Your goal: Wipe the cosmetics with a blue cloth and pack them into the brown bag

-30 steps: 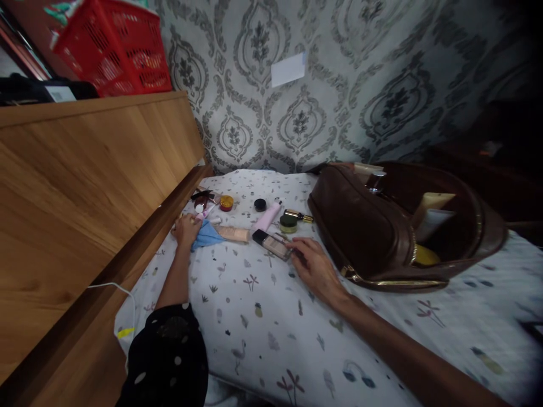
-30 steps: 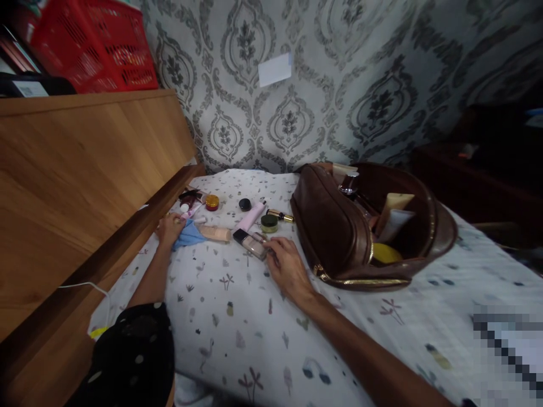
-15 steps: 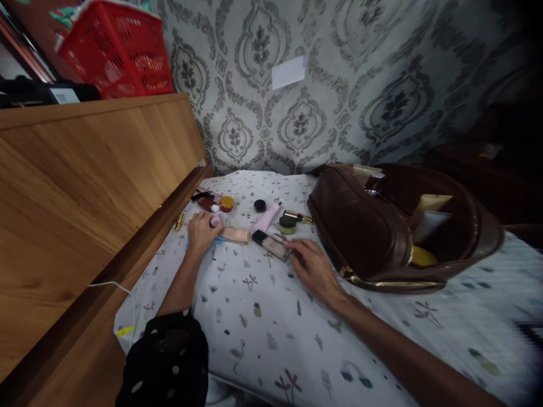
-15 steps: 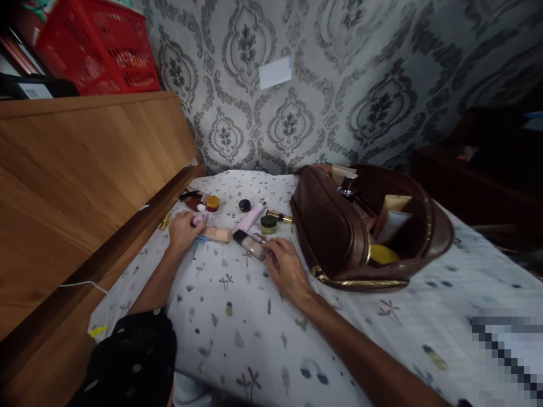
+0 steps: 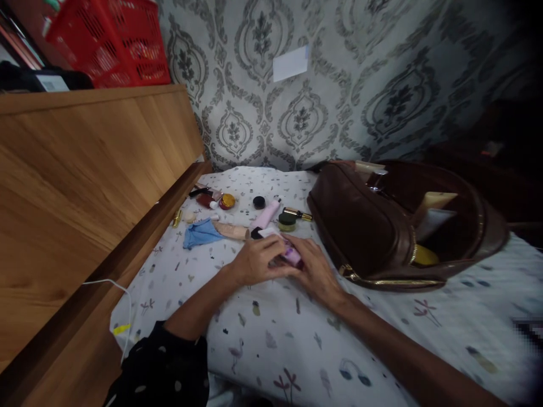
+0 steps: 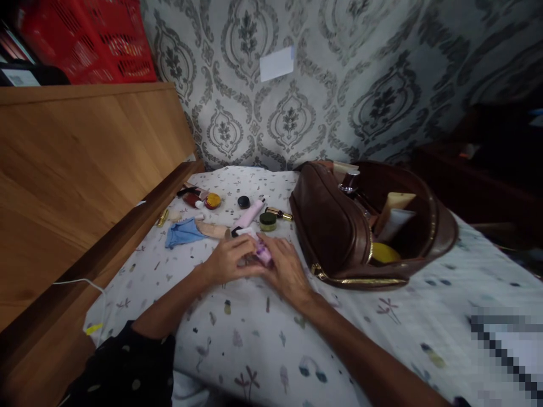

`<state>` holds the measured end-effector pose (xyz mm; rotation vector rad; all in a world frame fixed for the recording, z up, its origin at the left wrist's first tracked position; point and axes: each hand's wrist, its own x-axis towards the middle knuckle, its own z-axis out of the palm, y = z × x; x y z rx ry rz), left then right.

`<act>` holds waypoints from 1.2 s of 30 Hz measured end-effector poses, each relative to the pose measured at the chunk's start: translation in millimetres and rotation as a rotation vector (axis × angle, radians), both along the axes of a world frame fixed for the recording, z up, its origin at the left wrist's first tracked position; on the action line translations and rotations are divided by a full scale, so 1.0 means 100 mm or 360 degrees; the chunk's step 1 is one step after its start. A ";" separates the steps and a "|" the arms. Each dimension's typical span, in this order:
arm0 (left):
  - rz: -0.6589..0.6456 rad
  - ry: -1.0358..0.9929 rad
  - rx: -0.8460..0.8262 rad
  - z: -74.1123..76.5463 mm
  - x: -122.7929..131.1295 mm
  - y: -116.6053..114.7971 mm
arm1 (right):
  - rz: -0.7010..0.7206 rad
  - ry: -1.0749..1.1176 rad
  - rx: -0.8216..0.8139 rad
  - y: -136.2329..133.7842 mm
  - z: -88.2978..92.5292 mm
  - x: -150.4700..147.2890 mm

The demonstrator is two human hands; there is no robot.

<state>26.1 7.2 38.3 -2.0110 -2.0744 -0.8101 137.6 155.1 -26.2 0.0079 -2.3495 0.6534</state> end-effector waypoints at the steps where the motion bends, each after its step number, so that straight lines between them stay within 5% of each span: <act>1: -0.0052 -0.0050 -0.0042 0.04 -0.01 -0.02 | 0.0001 -0.0006 0.0009 0.00 0.01 0.01; 3: 0.0128 -0.0076 -0.0155 0.13 -0.11 -0.07 | -0.0030 -0.0028 0.0020 0.00 0.03 0.02; 5: 0.0664 0.0052 -0.0304 0.23 -0.31 -0.17 | -0.0068 -0.0046 0.0018 -0.01 0.05 0.02; 7: 0.0984 0.0125 -0.0341 0.30 -0.56 -0.31 | -0.0100 -0.0052 0.0013 -0.02 0.06 0.03; 9: 0.1451 0.0302 -0.0604 0.33 -0.79 -0.47 | -0.0111 -0.0066 0.0025 -0.04 0.08 0.03; 11: 0.1633 0.0263 -0.0897 0.32 -0.97 -0.62 | -0.0115 -0.0052 0.0054 -0.06 0.10 0.04; 14: 0.1460 0.0156 -0.1173 0.28 -1.11 -0.75 | -0.0133 0.0000 0.0154 -0.10 0.15 0.11; 19: 0.1023 0.0124 -0.1180 0.35 -1.12 -0.74 | -0.0137 -0.0068 0.0450 -0.15 0.17 0.36; 25: 0.0127 -0.0246 -0.0671 0.45 -0.49 -0.33 | -0.0240 -0.0169 0.0311 -0.14 0.13 0.49; 31: 0.0068 0.0019 -0.0432 0.07 0.24 0.08 | -0.0238 -0.0224 0.0145 -0.08 0.05 0.44; 36: 0.0008 -0.0072 -0.0732 0.03 -0.05 -0.01 | -0.0175 -0.0232 0.0057 -0.04 0.05 0.45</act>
